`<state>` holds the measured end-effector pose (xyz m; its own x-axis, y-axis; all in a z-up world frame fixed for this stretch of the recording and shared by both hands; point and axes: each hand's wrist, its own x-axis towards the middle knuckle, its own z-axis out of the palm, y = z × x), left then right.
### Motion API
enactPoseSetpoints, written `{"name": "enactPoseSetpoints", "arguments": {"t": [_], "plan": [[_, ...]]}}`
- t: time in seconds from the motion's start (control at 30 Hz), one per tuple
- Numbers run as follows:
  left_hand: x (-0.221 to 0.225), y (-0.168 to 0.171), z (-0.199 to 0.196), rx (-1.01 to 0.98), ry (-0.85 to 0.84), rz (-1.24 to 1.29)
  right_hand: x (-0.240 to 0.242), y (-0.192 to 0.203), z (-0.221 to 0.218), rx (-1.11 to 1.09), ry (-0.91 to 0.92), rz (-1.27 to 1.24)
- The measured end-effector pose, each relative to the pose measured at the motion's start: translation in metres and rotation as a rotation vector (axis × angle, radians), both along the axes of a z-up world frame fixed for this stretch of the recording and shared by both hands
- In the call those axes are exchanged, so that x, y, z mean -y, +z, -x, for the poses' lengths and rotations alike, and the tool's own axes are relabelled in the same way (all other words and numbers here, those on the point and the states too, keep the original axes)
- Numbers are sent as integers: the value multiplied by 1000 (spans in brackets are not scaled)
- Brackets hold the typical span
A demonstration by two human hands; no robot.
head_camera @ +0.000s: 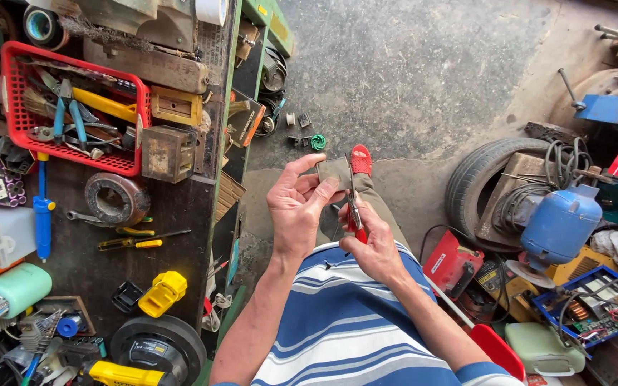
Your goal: Assembling and repairing components of a yellow power tool housing at a workbench.
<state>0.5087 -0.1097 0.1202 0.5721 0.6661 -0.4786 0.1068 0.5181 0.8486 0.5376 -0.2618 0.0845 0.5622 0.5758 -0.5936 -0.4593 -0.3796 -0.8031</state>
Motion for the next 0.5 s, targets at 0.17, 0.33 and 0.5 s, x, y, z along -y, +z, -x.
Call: {"name": "enactPoseSetpoints", "arguments": {"t": [0.17, 0.33, 0.5], "plan": [[2, -3, 3, 4, -5, -11, 5, -20, 13, 45, -49, 3], [3, -6, 1, -10, 9, -13, 8, -36, 18, 79, -74, -7], [8, -12, -2, -17, 8, -25, 12, -54, 23, 140, -130, -30]]}}
